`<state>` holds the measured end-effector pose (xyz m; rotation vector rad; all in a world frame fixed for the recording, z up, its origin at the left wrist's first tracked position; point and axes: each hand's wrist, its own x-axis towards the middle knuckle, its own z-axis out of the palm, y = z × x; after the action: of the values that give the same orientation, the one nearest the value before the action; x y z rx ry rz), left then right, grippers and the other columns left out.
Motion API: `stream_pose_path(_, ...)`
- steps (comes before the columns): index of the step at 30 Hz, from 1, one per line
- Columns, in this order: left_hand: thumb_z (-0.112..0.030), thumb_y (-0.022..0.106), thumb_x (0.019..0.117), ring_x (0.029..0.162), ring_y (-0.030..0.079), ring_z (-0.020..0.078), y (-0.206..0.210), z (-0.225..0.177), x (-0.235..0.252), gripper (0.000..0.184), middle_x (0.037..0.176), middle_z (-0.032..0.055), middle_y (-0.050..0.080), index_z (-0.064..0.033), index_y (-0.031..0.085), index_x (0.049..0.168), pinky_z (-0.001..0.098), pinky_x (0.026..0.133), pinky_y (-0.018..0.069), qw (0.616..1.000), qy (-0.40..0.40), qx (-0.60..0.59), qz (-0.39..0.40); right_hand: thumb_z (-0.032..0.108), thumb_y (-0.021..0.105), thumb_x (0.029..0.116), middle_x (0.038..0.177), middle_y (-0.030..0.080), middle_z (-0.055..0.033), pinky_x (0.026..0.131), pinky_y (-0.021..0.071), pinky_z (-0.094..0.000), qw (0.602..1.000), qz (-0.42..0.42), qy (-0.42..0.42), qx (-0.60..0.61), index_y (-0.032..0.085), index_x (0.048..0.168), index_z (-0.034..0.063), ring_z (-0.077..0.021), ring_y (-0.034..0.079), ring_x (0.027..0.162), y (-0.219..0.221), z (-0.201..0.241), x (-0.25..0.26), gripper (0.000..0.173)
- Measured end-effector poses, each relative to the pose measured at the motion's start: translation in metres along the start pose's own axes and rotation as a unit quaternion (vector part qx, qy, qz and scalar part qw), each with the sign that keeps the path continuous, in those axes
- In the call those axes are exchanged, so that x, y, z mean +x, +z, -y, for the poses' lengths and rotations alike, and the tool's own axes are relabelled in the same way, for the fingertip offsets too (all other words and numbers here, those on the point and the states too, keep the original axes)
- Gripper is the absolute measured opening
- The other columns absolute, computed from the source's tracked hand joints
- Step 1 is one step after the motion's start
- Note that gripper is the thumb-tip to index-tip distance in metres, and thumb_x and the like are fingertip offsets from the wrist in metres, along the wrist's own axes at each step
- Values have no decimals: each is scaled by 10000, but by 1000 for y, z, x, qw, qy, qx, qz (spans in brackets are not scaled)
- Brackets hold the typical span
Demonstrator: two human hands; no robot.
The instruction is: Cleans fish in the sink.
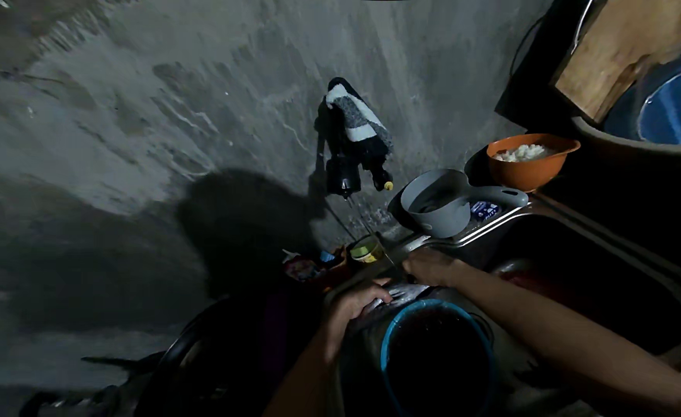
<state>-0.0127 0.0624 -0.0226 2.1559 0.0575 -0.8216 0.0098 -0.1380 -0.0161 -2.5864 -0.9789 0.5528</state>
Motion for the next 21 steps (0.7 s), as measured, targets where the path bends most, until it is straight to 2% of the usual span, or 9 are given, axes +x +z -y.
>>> stream_pose_path(3,-15,580,942,1191,559,255,6,7,7,570,1420,183,549,-41,464,1499,420,976,468,1000,4,17,-10,67,598,989,1242,646,-256,1000,494,-577,977,-200,26,68,671,1193,-50,-429,638,1145,27,-13,-1,247)
stream_pose_path(5,-25,602,960,1131,586,267,12,7,9,463,1320,193,604,-15,534,1417,438,961,480,999,17,41,-28,26,636,959,1188,682,-240,938,546,-566,909,-379,54,164,703,1150,-51,-408,681,1073,47,-6,-18,217)
stream_pose_path(7,-72,641,972,1077,607,267,15,14,19,386,1222,199,637,8,582,1345,444,955,488,997,28,53,-43,25,656,943,1051,703,-229,824,572,-585,863,-432,139,224,707,1067,-51,-400,707,937,70,4,-39,154)
stream_pose_path(9,-101,662,958,1114,613,303,18,20,28,438,1239,227,632,11,564,1370,478,983,486,997,25,55,-47,132,602,1002,1098,699,-262,916,528,-594,901,-247,259,243,689,1137,-42,-429,684,1047,92,5,-57,236)
stream_pose_path(11,-112,671,953,1144,608,325,23,16,34,464,1262,238,623,5,553,1386,500,999,478,997,16,51,-61,203,529,1050,1356,584,-295,1070,442,-583,924,13,313,221,561,1345,-70,-442,560,1290,118,-11,-56,403)
stream_pose_path(12,-124,676,949,1147,608,328,26,12,36,461,1262,234,625,-1,562,1378,508,999,479,996,12,52,-73,227,518,1064,1430,526,-308,1107,412,-577,922,83,313,214,473,1429,-91,-444,515,1345,138,-23,-54,486)
stream_pose_path(15,-152,676,951,1208,583,355,37,-2,42,469,1302,242,610,-2,564,1380,544,1025,454,994,6,61,-94,285,590,1043,1508,448,-304,1140,394,-545,887,91,341,299,217,1577,-53,-427,482,1385,202,-65,-40,734)
stream_pose_path(17,-177,669,960,1214,581,362,42,-11,47,468,1302,242,612,8,566,1377,553,1025,453,993,4,50,-106,304,617,1032,1531,427,-297,1155,385,-537,857,58,374,349,212,1587,-33,-416,466,1405,222,-75,-31,765)
stream_pose_path(21,-179,658,963,1237,561,361,51,-26,47,568,1366,248,567,-8,474,1472,539,1024,461,994,-28,-15,-108,314,613,1023,1530,437,-280,1146,401,-511,856,54,408,314,224,1581,-33,-388,486,1395,215,-55,-29,764)
